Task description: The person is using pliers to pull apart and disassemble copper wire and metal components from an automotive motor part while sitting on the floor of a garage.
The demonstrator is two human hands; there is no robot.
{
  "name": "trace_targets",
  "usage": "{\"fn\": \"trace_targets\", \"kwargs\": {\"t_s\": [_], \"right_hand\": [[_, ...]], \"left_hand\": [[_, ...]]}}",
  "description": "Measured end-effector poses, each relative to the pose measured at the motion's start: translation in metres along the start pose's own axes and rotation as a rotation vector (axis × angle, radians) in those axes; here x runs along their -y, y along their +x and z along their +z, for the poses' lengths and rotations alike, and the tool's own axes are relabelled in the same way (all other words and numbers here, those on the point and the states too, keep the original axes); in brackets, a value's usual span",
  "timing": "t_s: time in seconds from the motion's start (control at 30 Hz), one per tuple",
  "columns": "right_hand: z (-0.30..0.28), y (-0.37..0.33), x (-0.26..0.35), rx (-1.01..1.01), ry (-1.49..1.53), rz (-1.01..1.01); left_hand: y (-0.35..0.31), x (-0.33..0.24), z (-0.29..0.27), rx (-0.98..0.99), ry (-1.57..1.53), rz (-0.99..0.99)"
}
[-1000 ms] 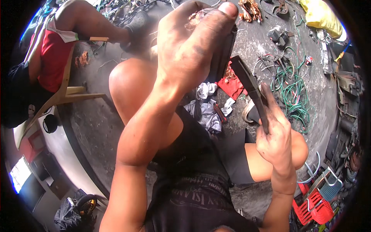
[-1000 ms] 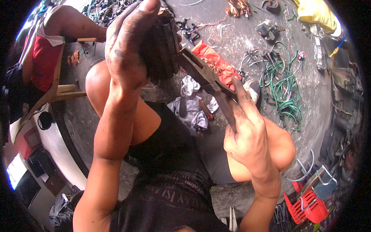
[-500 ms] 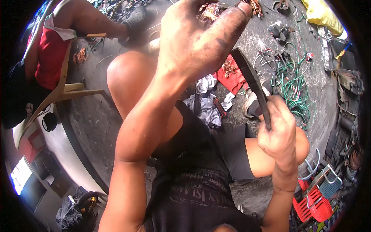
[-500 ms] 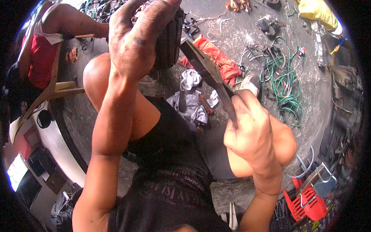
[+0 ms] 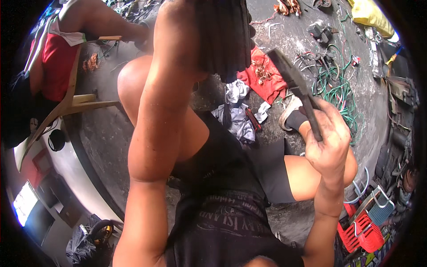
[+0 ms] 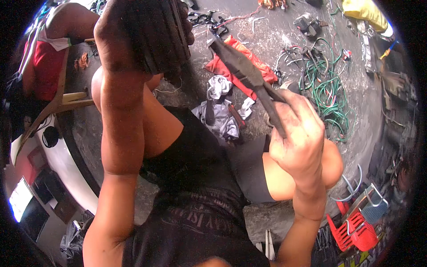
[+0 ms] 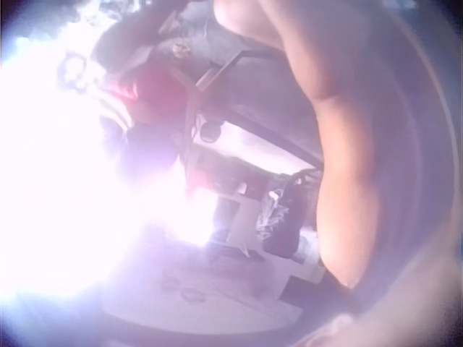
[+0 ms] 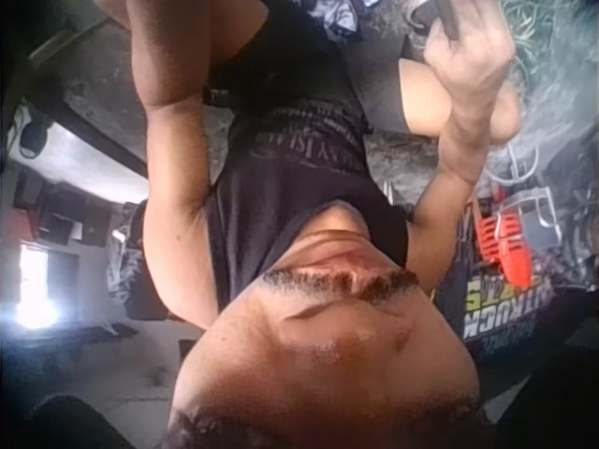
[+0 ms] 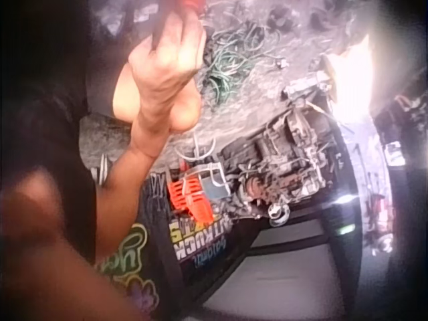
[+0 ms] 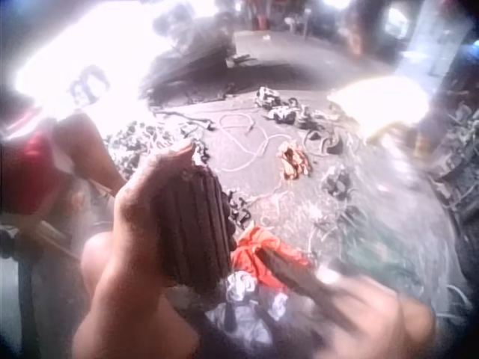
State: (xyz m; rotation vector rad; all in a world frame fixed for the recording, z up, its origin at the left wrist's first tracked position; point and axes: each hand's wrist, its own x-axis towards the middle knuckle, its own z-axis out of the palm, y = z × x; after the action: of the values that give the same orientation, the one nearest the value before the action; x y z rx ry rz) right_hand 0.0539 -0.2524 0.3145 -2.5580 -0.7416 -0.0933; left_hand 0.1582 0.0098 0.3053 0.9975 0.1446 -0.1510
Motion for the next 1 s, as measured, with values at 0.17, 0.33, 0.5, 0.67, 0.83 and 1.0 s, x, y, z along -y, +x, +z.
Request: {"fn": "trace_targets", "kwargs": {"t_s": [0.17, 0.33, 0.5, 0.67, 0.83, 1.0], "right_hand": [[-0.001, -0.007, 0.002, -0.029, 0.325, 0.230], [-0.001, -0.006, -0.012, 0.070, 0.310, 0.251], [0.020, -0.027, -0.048, 0.109, 0.092, 0.259], [0.060, -0.042, -0.081, 0.286, -0.207, 0.456], [0.099, -0.059, -0.112, 0.322, -0.254, 0.467], [0.076, -0.049, -0.100, 0.276, -0.009, 0.479]], "left_hand": [[-0.006, -0.002, 0.015, -0.043, -0.144, -0.145], [-0.016, -0.019, 0.007, -0.036, -0.043, -0.130], [-0.019, -0.018, 0.013, -0.213, 0.159, 0.011], [-0.019, -0.011, 0.010, -0.061, 0.219, 0.232], [-0.020, -0.016, 0.003, -0.080, 0.317, 0.234], [-0.012, -0.007, -0.012, 0.155, -0.217, -0.034]]}}
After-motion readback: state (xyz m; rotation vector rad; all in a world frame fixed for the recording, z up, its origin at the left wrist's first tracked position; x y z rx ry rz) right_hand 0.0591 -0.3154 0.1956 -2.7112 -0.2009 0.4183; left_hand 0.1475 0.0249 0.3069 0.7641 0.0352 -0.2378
